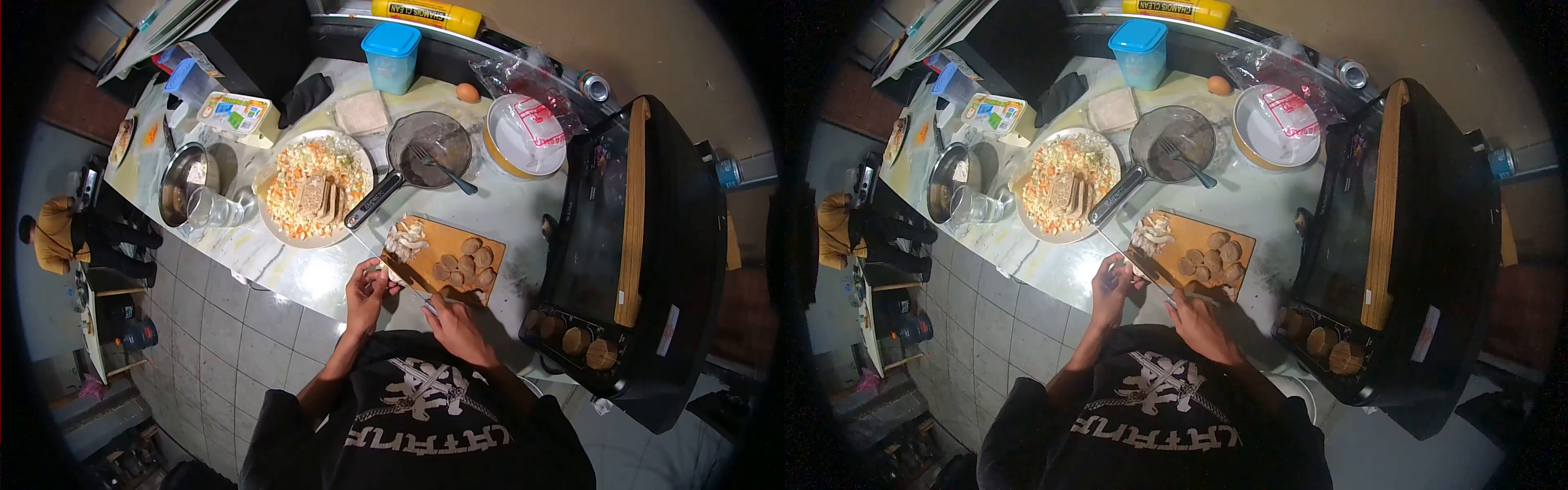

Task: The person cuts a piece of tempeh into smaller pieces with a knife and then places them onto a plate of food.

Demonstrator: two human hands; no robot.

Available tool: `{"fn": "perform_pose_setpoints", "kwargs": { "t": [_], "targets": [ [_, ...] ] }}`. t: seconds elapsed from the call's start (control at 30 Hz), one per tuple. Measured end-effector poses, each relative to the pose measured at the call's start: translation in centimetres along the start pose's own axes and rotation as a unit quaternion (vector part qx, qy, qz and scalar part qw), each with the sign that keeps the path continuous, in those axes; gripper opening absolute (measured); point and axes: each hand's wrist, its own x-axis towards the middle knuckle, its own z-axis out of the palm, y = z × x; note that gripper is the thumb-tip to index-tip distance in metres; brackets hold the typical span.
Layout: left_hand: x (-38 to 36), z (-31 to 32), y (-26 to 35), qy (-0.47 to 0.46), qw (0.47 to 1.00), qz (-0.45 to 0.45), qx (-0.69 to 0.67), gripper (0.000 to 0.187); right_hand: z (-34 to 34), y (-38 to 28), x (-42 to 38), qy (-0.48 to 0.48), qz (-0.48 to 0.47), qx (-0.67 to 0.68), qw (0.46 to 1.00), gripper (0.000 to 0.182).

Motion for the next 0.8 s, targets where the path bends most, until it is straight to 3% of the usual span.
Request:
{"fn": "perform_pose_setpoints", "kwargs": {
  "t": [0.1,0.8],
  "targets": [
    [0.3,-0.4,-0.5,-0.023,1.0,0.008,-0.003,0.034,-0.4,-0.3,-0.1,-0.038,0.025,0.001,0.999,0.033],
    [0.3,-0.4,-1.1,-0.029,0.998,-0.026,-0.047,0.036,-0.3,-0.8,0.7,0.007,-0.041,-0.017,0.999,0.02]
  ]
}}
